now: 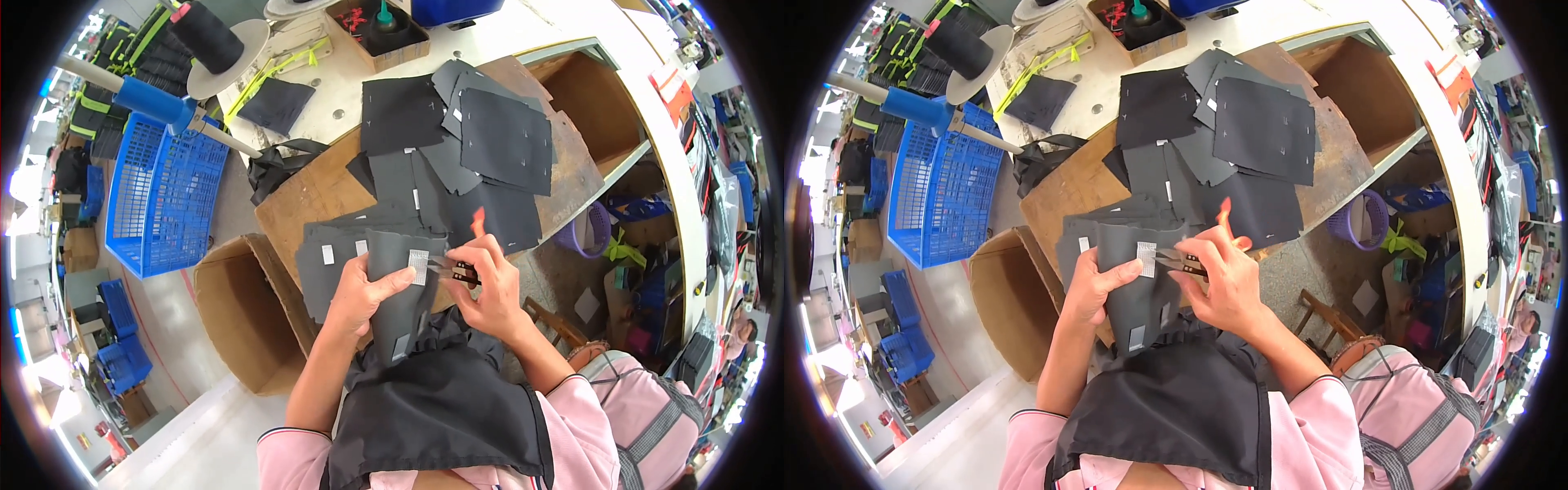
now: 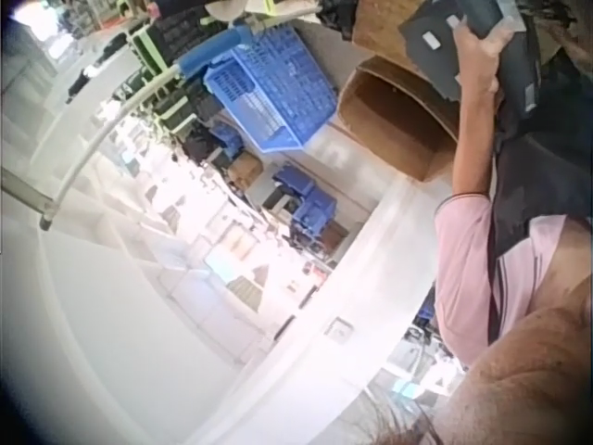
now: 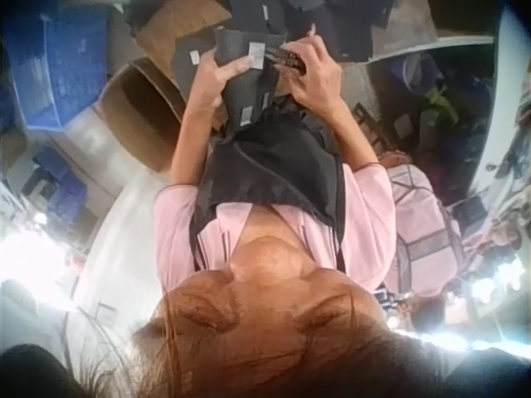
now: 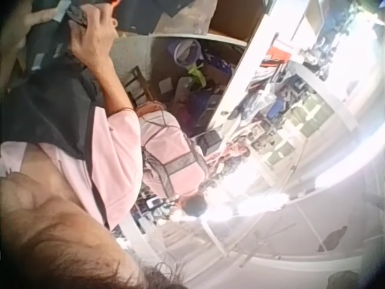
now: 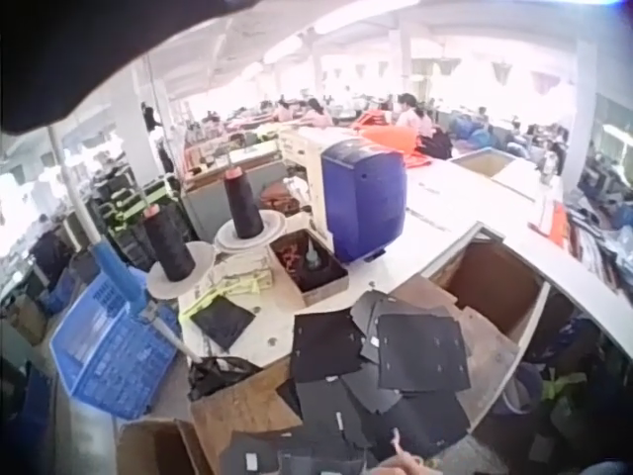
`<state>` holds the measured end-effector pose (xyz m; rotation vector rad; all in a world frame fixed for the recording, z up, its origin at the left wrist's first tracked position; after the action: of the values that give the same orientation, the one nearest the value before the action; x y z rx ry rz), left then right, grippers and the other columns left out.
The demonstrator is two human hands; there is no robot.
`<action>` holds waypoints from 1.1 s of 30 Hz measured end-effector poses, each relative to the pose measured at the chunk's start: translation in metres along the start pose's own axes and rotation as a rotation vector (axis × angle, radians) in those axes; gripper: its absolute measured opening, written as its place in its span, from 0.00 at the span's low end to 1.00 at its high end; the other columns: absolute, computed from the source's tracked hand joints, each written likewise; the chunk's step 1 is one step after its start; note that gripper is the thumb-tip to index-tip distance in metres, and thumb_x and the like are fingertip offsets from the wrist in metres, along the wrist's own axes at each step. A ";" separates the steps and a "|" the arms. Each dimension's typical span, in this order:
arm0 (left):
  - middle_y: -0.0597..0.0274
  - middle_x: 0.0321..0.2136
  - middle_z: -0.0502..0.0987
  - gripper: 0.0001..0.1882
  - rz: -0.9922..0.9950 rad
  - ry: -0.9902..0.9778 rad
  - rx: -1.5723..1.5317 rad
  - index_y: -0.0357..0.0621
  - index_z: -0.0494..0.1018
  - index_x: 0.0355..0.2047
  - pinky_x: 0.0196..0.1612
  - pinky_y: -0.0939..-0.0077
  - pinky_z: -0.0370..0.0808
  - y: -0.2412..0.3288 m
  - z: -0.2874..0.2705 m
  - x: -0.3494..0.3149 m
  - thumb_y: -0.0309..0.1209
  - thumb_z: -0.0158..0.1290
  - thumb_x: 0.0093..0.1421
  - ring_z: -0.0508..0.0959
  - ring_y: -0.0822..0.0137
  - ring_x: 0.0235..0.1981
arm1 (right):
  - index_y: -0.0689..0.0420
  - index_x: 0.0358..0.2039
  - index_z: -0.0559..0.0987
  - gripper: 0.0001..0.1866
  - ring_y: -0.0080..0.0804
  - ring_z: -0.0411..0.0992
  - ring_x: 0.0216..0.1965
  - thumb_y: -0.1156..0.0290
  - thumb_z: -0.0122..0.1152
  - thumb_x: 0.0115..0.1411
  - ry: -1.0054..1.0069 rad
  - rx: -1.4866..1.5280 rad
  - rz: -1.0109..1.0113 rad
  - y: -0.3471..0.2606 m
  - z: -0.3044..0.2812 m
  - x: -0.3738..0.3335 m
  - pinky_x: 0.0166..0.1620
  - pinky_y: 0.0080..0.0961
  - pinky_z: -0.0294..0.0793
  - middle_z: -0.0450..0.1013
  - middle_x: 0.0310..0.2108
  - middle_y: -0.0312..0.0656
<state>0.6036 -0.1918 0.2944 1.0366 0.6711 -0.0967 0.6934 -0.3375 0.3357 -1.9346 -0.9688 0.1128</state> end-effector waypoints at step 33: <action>0.61 0.34 0.74 0.15 -0.070 -0.045 0.098 0.34 0.71 0.40 0.40 0.78 0.69 -0.009 -0.003 -0.006 0.31 0.55 0.55 0.73 0.72 0.35 | 0.58 0.41 0.73 0.18 0.17 0.63 0.26 0.79 0.64 0.47 -0.069 0.465 0.394 0.046 -0.001 -0.008 0.29 0.17 0.64 0.64 0.26 0.33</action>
<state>0.5938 -0.1951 0.2895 1.1022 0.6674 -0.2152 0.7148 -0.3549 0.2986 -1.6652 -0.5300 0.5826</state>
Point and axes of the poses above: each hand's wrist, its own x-axis towards the middle knuckle, its own z-axis out of the palm, y = z × x, the point moved 6 cm from there along x, towards the middle knuckle
